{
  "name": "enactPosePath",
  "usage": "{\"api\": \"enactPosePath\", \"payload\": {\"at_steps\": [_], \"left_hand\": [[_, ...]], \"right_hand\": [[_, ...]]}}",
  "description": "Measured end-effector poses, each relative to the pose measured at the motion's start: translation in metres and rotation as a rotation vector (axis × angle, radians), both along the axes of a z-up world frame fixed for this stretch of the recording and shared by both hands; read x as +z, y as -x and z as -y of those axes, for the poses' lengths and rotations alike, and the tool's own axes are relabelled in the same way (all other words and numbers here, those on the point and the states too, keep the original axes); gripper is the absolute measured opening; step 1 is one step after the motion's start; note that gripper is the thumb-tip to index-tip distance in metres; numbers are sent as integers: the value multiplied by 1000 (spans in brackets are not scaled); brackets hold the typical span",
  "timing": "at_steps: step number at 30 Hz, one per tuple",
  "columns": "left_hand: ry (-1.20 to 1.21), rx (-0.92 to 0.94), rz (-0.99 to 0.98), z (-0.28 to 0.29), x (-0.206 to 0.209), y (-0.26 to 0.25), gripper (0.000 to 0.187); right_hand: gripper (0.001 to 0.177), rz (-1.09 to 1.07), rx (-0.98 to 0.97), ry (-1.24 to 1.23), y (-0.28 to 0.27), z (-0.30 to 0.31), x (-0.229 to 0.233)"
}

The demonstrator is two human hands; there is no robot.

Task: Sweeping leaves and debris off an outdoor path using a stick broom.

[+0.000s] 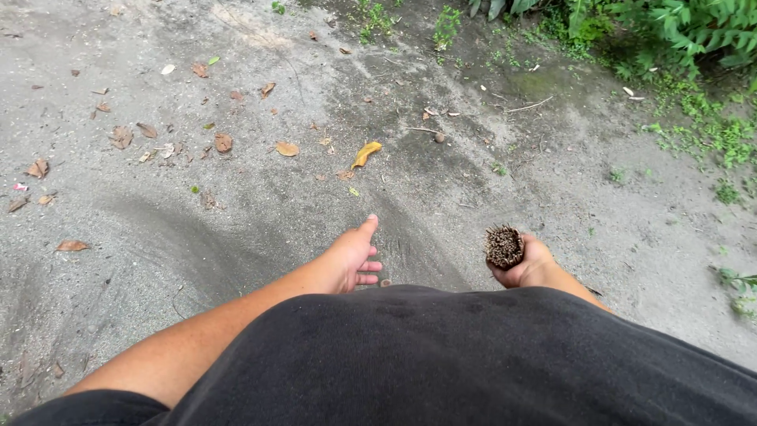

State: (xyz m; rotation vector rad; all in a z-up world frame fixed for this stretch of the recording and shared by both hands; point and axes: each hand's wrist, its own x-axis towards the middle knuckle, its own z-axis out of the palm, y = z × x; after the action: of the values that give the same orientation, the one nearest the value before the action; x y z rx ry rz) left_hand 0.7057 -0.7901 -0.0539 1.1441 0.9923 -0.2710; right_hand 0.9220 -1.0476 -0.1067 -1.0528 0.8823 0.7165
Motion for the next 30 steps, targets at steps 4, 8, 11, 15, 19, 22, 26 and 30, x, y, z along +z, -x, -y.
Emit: {"api": "enactPosePath", "payload": {"at_steps": [4, 8, 11, 15, 19, 22, 26, 30], "left_hand": [[-60, 13, -22, -18, 10, -9, 75], [-61, -28, -21, -31, 27, -11, 74], [-55, -10, -14, -39, 22, -11, 73], [-28, 42, 30, -46, 24, -8, 73], [-58, 39, 3, -50, 22, -11, 72], [-4, 99, 13, -49, 15, -16, 72], [-13, 136, 66, -54, 13, -35, 75], [-59, 183, 86, -47, 21, -51, 76]], "right_hand": [[38, -102, 260, 58, 36, -56, -8], [35, 62, 914, -55, 60, -132, 13], [35, 100, 1026, -177, 62, -154, 42], [33, 160, 974, -357, 58, -158, 75], [33, 235, 943, -347, 62, -154, 99], [30, 295, 820, -274, 49, -154, 95], [27, 267, 496, -138, 7, -145, 78], [36, 156, 300, -45, -37, -101, 53]]}}
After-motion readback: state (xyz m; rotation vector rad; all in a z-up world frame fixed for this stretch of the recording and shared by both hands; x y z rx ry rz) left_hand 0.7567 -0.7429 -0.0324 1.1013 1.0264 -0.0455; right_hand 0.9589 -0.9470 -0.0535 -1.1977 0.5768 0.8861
